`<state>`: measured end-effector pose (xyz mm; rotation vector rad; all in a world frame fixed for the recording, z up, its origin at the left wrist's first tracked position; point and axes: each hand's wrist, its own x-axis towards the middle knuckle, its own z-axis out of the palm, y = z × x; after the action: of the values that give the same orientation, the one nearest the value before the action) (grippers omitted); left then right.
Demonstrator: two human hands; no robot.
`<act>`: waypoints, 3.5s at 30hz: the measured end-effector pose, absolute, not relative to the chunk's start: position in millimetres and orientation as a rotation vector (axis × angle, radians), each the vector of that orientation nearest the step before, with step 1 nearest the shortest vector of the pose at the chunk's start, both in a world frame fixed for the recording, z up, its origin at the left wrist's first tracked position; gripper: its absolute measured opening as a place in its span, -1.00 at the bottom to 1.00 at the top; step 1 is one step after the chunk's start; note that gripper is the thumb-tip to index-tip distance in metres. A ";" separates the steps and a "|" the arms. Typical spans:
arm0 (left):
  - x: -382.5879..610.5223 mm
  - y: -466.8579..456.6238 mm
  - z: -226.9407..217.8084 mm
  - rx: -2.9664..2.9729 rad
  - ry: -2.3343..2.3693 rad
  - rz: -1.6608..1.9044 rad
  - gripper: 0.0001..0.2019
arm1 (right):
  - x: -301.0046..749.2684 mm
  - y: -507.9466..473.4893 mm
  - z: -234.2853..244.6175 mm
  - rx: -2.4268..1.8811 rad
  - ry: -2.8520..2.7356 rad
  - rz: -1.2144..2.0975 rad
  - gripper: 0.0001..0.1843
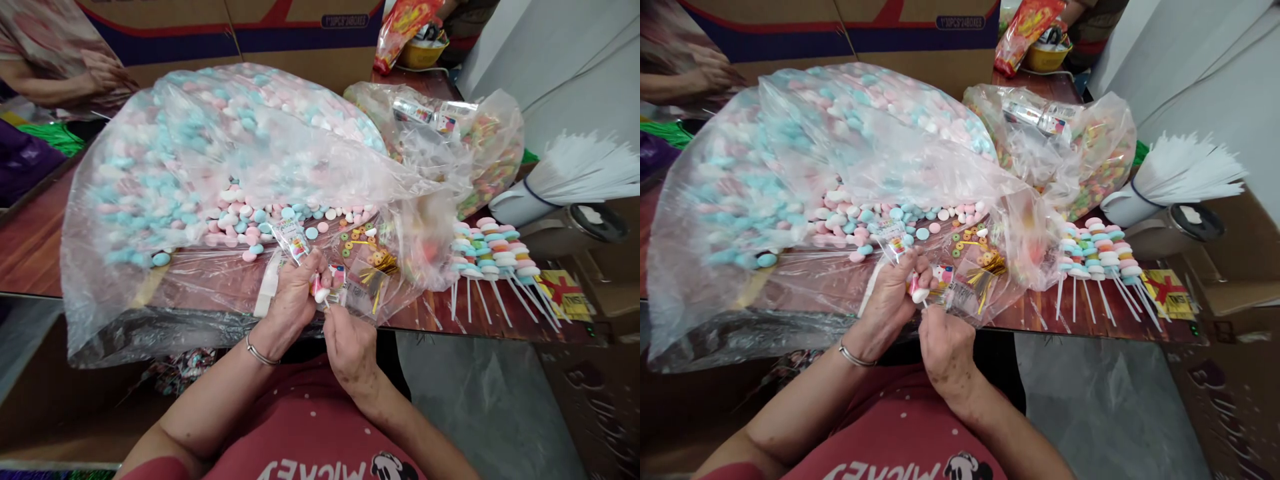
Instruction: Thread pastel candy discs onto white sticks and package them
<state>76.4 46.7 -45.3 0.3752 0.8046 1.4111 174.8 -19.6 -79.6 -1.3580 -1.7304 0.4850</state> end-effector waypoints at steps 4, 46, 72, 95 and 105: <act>72.7 40.6 -51.4 0.367 0.775 1.365 -0.63 | 181.8 -17.4 -77.1 -1.345 -1.689 0.613 -0.74; 52.9 59.2 -31.8 -0.160 0.731 1.277 -0.70 | 189.0 -18.2 -66.5 -1.363 -1.498 1.112 -0.67; 62.3 36.3 -32.9 0.326 0.830 1.414 -0.50 | 173.8 -15.5 -77.3 -1.109 -1.008 1.655 -0.68; 90.7 18.3 -51.2 0.620 0.857 1.364 -0.66 | 174.3 -11.5 -74.4 -1.221 -1.608 0.814 -0.71; 70.2 8.5 -50.2 1.180 1.328 1.065 -0.65 | 195.7 0.5 -40.2 -1.201 -1.897 0.380 -0.73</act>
<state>70.2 8.5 -50.2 1.1800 1.3283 1.0648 195.7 0.5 -40.2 -1.2013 -1.8971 0.3795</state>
